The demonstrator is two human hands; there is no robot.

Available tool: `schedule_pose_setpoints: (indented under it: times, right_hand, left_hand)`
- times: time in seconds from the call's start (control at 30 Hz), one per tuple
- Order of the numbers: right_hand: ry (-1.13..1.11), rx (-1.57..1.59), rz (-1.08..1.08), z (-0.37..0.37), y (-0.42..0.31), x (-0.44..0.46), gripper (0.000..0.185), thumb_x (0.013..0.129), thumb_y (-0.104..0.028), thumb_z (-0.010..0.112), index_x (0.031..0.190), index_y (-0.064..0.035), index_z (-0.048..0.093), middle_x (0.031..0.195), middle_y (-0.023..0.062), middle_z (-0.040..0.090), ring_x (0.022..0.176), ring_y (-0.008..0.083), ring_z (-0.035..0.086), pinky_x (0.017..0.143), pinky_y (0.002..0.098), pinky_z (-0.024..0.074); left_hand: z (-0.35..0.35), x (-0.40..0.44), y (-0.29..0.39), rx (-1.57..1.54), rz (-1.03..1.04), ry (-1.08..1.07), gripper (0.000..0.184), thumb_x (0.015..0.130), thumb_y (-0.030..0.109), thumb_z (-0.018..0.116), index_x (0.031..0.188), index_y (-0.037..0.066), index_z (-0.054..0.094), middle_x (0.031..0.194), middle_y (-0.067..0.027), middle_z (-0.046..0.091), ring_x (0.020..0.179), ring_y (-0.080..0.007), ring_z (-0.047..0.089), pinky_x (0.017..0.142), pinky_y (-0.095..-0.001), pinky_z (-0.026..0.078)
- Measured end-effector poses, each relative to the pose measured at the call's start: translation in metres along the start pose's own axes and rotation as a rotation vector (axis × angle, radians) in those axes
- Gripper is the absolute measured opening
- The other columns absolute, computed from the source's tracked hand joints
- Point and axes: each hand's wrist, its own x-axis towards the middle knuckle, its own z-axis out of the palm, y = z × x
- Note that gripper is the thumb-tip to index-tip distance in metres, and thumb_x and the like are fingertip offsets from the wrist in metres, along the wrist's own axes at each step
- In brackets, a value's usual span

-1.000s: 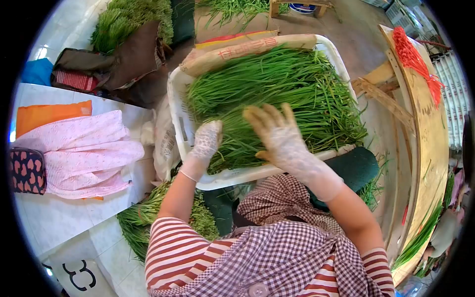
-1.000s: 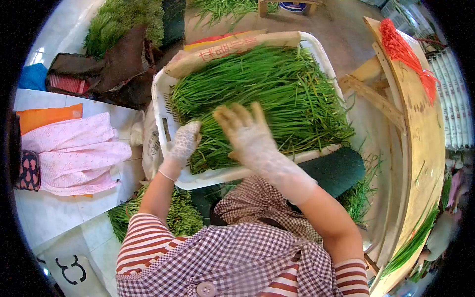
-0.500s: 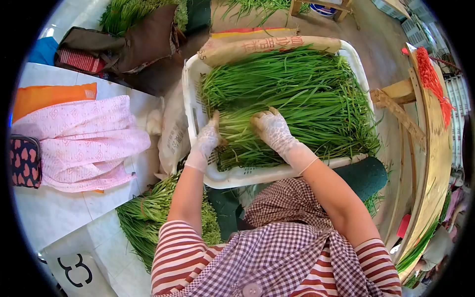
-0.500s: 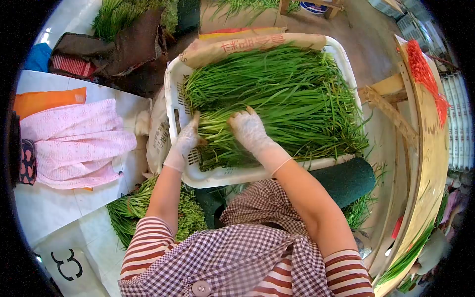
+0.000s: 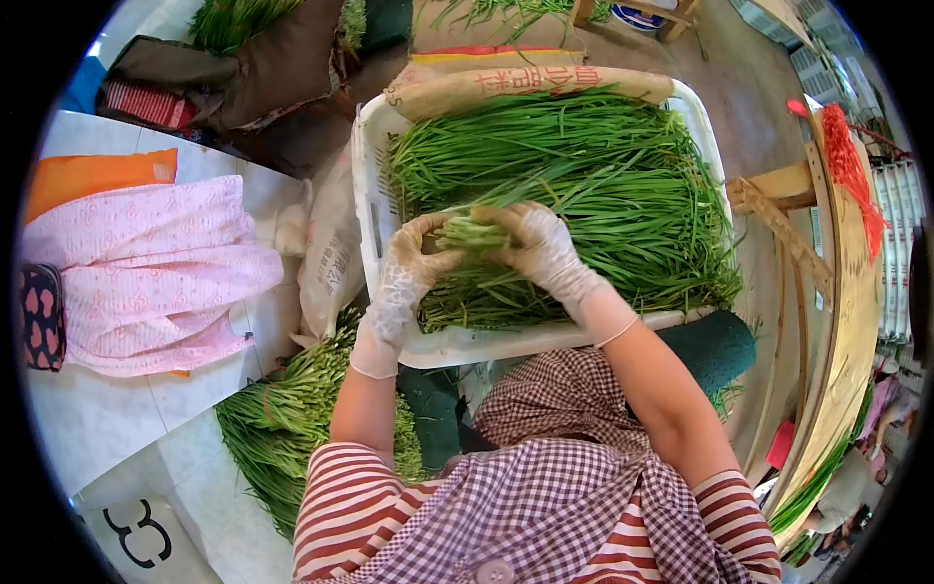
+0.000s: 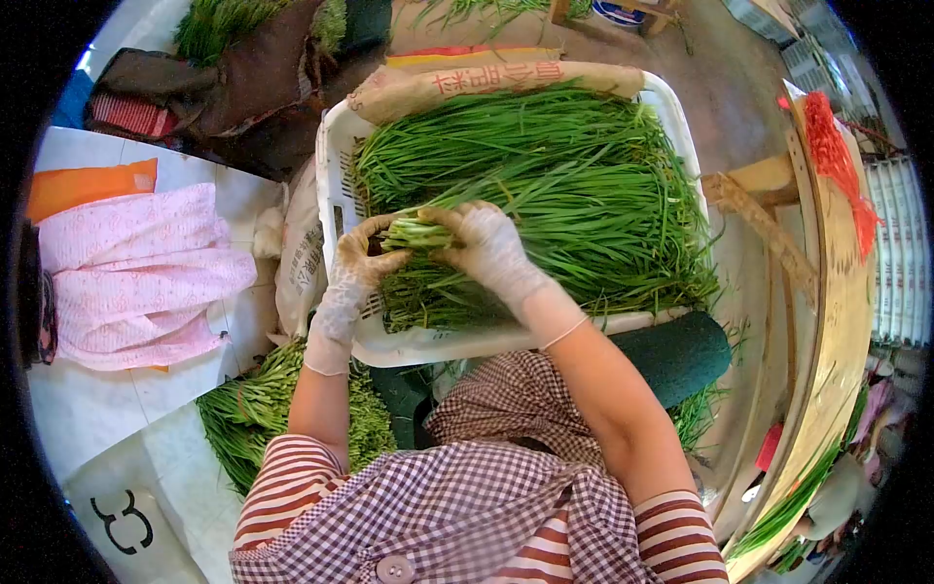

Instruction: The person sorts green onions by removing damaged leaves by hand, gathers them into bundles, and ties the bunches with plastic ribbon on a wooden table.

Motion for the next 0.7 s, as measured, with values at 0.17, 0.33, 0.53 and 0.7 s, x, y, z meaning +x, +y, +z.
schedule_pose_setpoints:
  times: [0.17,0.33,0.53,0.7]
  right_hand:
    - [0.124,0.216,-0.237,-0.011,0.031,0.001,0.059,0.064,-0.024,0.082,0.116,-0.0088,0.061,0.100,0.0140,0.064,0.097,0.0343,0.059,0.088,0.0407,0.0471]
    - [-0.068,0.002,-0.098,-0.022,-0.001,0.013,0.082,0.060,-0.026,0.084,0.132,-0.0093,0.049,0.111,0.0169,0.063,0.114,0.0383,0.053,0.103,0.0407,0.0386]
    - [-0.012,0.421,0.200,-0.046,-0.002,0.018,0.062,0.064,-0.023,0.084,0.119,-0.0093,0.059,0.107,0.0112,0.067,0.097,0.0211,0.064,0.089,0.0311,0.0502]
    - [0.006,0.663,0.182,-0.053,0.001,0.007,0.059,0.064,-0.014,0.084,0.116,-0.0031,0.059,0.105,0.0077,0.068,0.096,0.0148,0.063,0.089,0.0291,0.0507]
  left_hand:
    - [0.003,-0.001,-0.003,-0.077,-0.012,-0.006,0.052,0.068,0.001,0.077,0.117,-0.002,0.058,0.105,-0.0074,0.065,0.093,-0.0153,0.062,0.086,-0.0288,0.050]
    - [0.017,-0.005,0.017,0.303,0.407,-0.110,0.053,0.072,0.008,0.075,0.122,0.003,0.056,0.116,-0.0099,0.060,0.106,-0.0180,0.057,0.095,-0.0305,0.045]
    - [0.014,-0.021,0.018,0.008,0.488,0.226,0.104,0.062,0.021,0.086,0.145,0.005,0.024,0.143,-0.0150,0.037,0.127,-0.0264,0.041,0.106,-0.0371,0.037]
    - [0.067,-0.015,0.002,-0.216,0.457,0.198,0.106,0.062,0.021,0.088,0.145,0.006,0.025,0.146,-0.0151,0.032,0.132,-0.0247,0.036,0.107,-0.0393,0.037]
